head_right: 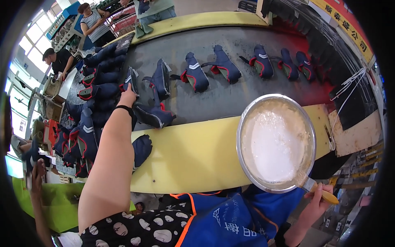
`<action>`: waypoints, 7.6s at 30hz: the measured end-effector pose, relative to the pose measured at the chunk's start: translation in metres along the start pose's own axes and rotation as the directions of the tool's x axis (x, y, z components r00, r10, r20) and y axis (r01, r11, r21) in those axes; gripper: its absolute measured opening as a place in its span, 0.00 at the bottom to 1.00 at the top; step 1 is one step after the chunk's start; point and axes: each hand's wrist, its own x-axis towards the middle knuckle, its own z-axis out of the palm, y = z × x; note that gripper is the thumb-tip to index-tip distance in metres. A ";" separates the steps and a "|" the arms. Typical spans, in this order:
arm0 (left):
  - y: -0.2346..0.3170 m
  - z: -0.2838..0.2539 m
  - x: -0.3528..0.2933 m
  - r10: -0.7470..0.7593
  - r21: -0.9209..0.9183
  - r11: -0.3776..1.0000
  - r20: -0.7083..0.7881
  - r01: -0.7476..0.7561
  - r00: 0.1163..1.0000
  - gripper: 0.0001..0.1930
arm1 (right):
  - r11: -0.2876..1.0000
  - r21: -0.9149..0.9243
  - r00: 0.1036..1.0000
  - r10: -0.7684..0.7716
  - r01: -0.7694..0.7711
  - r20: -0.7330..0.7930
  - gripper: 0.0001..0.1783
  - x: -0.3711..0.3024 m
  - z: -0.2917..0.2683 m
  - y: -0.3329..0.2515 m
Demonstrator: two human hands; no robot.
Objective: The worker applies adhesive to the soles of shoes using a brush and then places the prepared shoes onto a conveyor belt for further processing in a manufacturing line.
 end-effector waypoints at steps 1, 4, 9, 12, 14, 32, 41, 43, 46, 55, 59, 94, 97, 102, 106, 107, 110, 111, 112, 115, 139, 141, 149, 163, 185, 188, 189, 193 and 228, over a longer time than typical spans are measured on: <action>0.011 -0.004 -0.003 -0.051 0.096 0.994 0.020 0.049 0.999 0.41 | 1.000 0.023 1.000 -0.007 0.007 0.003 0.07 0.000 -0.001 0.000; 0.041 -0.034 -0.015 0.102 0.338 0.919 0.297 -0.204 0.949 0.35 | 0.999 0.033 0.999 -0.018 0.019 -0.033 0.07 0.002 -0.006 -0.001; 0.098 -0.068 -0.095 0.593 0.098 0.579 0.630 -0.809 0.501 0.43 | 0.995 0.099 0.999 -0.031 0.033 -0.023 0.06 0.003 -0.008 0.002; 0.105 -0.060 -0.161 0.642 0.196 0.459 0.601 -0.866 0.476 0.48 | 0.984 0.176 1.000 -0.024 0.027 -0.019 0.05 0.000 -0.007 0.006; 0.111 -0.064 -0.183 0.650 0.249 0.466 0.555 -0.849 0.519 0.45 | 0.975 0.223 1.000 -0.023 0.022 0.003 0.05 -0.003 -0.009 0.007; 0.045 -0.024 -0.414 0.859 -0.021 0.390 -0.350 -0.920 0.373 0.26 | 0.949 0.312 0.992 0.009 -0.048 0.124 0.05 -0.012 0.023 0.000; 0.076 -0.037 -0.447 0.558 -0.497 0.680 -0.124 -0.538 0.820 0.46 | 0.968 -0.086 0.945 -0.207 0.236 0.252 0.06 0.003 0.065 0.012; 0.093 -0.021 -0.445 0.555 -0.520 0.628 -0.221 -0.579 0.802 0.61 | 0.964 -0.099 0.946 -0.216 0.245 0.242 0.06 -0.001 0.074 0.007; 0.079 -0.001 -0.432 0.534 -0.901 0.398 0.077 -0.170 0.842 0.56 | 0.949 -0.137 0.935 -0.244 0.285 0.256 0.07 -0.003 0.076 0.002; 0.036 -0.014 -0.415 0.514 -0.299 0.682 -0.453 -0.667 0.728 0.27 | 0.929 -0.259 0.912 -0.155 0.266 0.380 0.10 0.015 0.092 0.025; 0.058 -0.022 -0.429 0.612 -0.354 0.721 -0.078 -0.596 0.787 0.44 | 0.771 -0.479 0.835 -0.121 0.420 0.537 0.10 0.013 0.110 0.027; 0.165 -0.107 -0.417 0.881 -0.906 0.393 0.420 0.157 0.218 0.35 | 0.876 -0.098 0.836 -0.410 0.473 0.365 0.06 0.015 0.074 -0.019; 0.161 -0.102 -0.415 0.890 -0.915 0.378 0.402 0.142 0.214 0.35 | 0.933 -0.112 0.912 -0.300 0.341 0.281 0.05 0.009 0.069 -0.016; 0.156 -0.093 -0.415 0.912 -0.936 0.342 0.352 0.082 0.210 0.36 | 0.933 0.091 0.904 -0.360 0.348 0.231 0.07 -0.012 0.082 -0.019; 0.153 -0.089 -0.424 0.914 -0.942 0.312 0.333 0.126 0.232 0.37 | 0.978 -0.039 0.959 -0.194 0.206 0.208 0.12 -0.015 0.083 -0.018; 0.152 -0.088 -0.427 0.912 -0.943 0.310 0.330 0.119 0.245 0.36 | 0.988 -0.099 0.973 -0.096 0.119 0.212 0.12 -0.019 0.082 -0.018; 0.149 -0.087 -0.440 0.903 -0.948 0.298 0.317 0.110 0.289 0.36 | 0.987 0.056 0.953 -0.161 0.152 0.257 0.14 -0.046 0.080 -0.027; 0.148 -0.087 -0.444 0.900 -0.951 0.288 0.308 0.110 0.308 0.36 | 0.984 0.104 0.946 -0.169 0.145 0.278 0.15 -0.057 0.080 -0.031; 0.148 -0.086 -0.448 0.899 -0.953 0.284 0.304 0.109 0.316 0.36 | 0.983 0.140 0.941 -0.160 0.123 0.297 0.15 -0.067 0.080 -0.035; 0.147 -0.085 -0.452 0.895 -0.958 0.279 0.284 0.067 0.343 0.36 | 0.980 0.186 0.928 -0.136 0.074 0.346 0.16 -0.078 0.080 -0.040; 0.168 -0.095 -0.358 0.768 -0.688 0.580 0.641 0.437 -0.009 0.34 | 0.951 0.036 0.855 -0.291 0.306 0.428 0.06 0.041 0.095 -0.009; 0.165 -0.091 -0.364 0.788 -0.731 0.541 0.614 0.415 0.054 0.34 | 0.929 -0.302 0.910 -0.077 0.214 0.407 0.07 0.046 0.082 -0.009; 0.162 -0.091 -0.390 0.865 -0.847 0.441 0.489 0.296 0.110 0.37 | 0.908 -0.001 0.843 -0.388 0.419 0.372 0.06 0.012 0.090 -0.023; 0.141 -0.088 -0.457 0.910 -0.947 0.311 0.272 -0.080 0.313 0.35 | 0.997 -0.026 0.946 -0.063 0.075 0.319 0.13 -0.051 0.062 -0.031; 0.030 -0.132 -0.219 0.326 -0.904 -0.024 0.396 0.426 0.858 0.16 | 0.877 0.411 0.957 0.289 -0.250 -0.034 0.08 0.018 -0.037 0.124; 0.015 -0.133 -0.120 0.185 -0.893 0.044 0.448 0.448 0.875 0.18 | 0.837 0.454 0.925 0.374 -0.306 -0.067 0.09 0.015 -0.028 0.132; 0.009 -0.132 -0.087 0.172 -0.801 -0.034 0.584 0.597 0.793 0.18 | 0.858 0.412 0.925 0.370 -0.306 -0.084 0.09 0.015 -0.027 0.132; -0.006 -0.082 -0.009 -0.023 -0.919 0.083 0.385 0.385 0.923 0.34 | 0.884 0.341 0.929 0.364 -0.320 -0.071 0.08 0.017 -0.026 0.128; -0.141 -0.174 0.005 -0.469 -0.558 0.826 -0.598 0.083 0.650 0.16 | 0.949 0.278 0.950 0.214 -0.147 -0.228 0.06 0.031 -0.061 0.094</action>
